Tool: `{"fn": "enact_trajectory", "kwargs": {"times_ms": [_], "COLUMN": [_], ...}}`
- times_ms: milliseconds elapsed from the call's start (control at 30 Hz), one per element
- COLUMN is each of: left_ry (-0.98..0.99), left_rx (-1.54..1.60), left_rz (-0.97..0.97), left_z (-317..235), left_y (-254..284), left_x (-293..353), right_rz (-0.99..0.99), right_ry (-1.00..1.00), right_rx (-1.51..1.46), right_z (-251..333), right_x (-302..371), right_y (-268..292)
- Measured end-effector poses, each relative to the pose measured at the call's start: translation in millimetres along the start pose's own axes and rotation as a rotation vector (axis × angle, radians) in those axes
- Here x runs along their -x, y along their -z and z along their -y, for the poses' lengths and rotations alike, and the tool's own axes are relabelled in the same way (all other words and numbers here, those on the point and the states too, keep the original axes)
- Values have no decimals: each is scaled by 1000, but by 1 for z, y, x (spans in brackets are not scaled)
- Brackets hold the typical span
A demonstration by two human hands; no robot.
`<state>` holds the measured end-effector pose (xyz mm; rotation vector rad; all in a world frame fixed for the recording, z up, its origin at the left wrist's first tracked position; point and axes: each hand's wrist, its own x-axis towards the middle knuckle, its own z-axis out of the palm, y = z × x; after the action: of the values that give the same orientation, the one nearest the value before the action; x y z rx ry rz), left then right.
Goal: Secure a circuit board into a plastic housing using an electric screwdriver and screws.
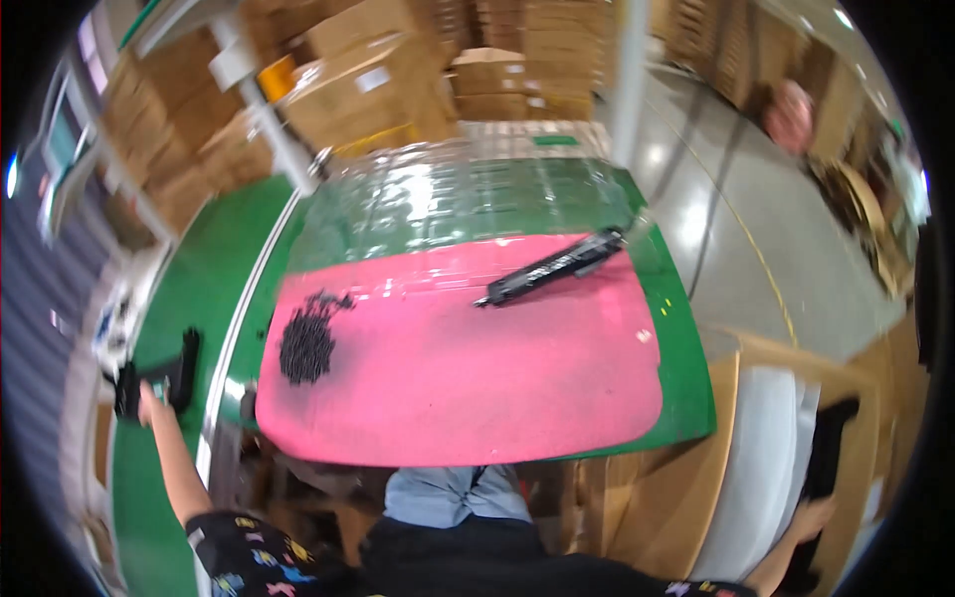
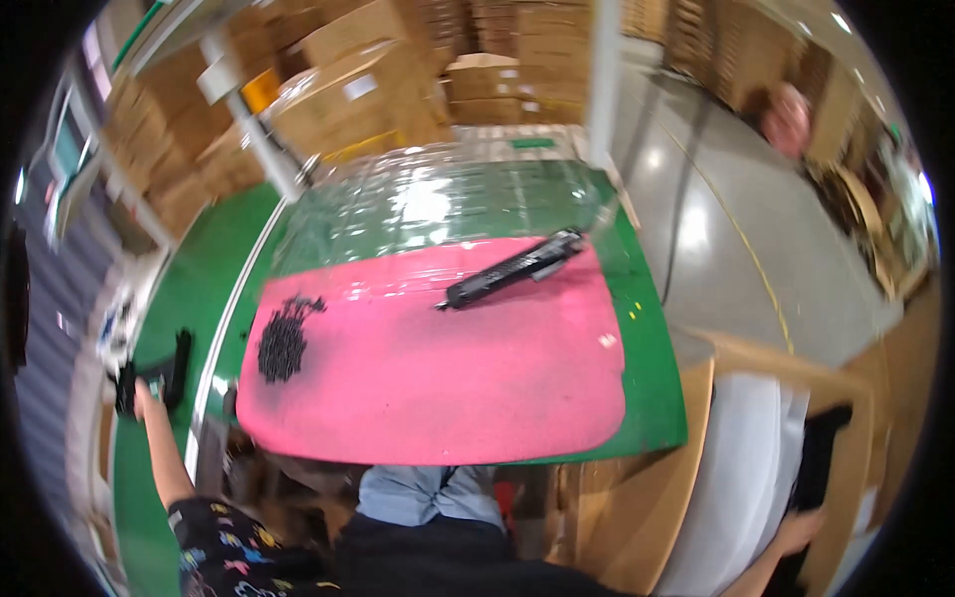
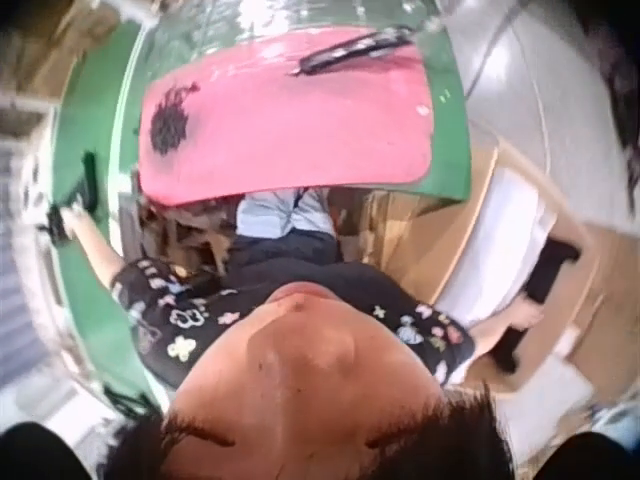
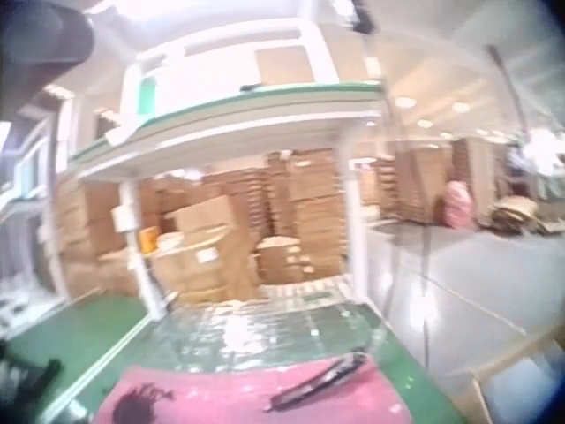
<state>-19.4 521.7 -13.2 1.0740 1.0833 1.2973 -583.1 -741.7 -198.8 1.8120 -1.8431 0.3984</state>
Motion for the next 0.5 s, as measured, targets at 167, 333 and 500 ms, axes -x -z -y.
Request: {"fn": "enact_trajectory", "kwargs": {"times_ms": [167, 333, 500], "left_ry": [-479, -21, -245], "left_rx": [-432, -221, -205], "left_rz": [90, 481, 1032], "left_z": [-20, 91, -13], "left_y": [-18, -10, -61], "left_x": [50, 79, 240], "right_rz": [-751, -551, -81], "right_ry": [293, 342, 111], "right_rx": [1, 22, -17], "right_z": [-65, -126, -101], "right_x": [44, -78, 7], "right_y": [42, -79, -35]}}
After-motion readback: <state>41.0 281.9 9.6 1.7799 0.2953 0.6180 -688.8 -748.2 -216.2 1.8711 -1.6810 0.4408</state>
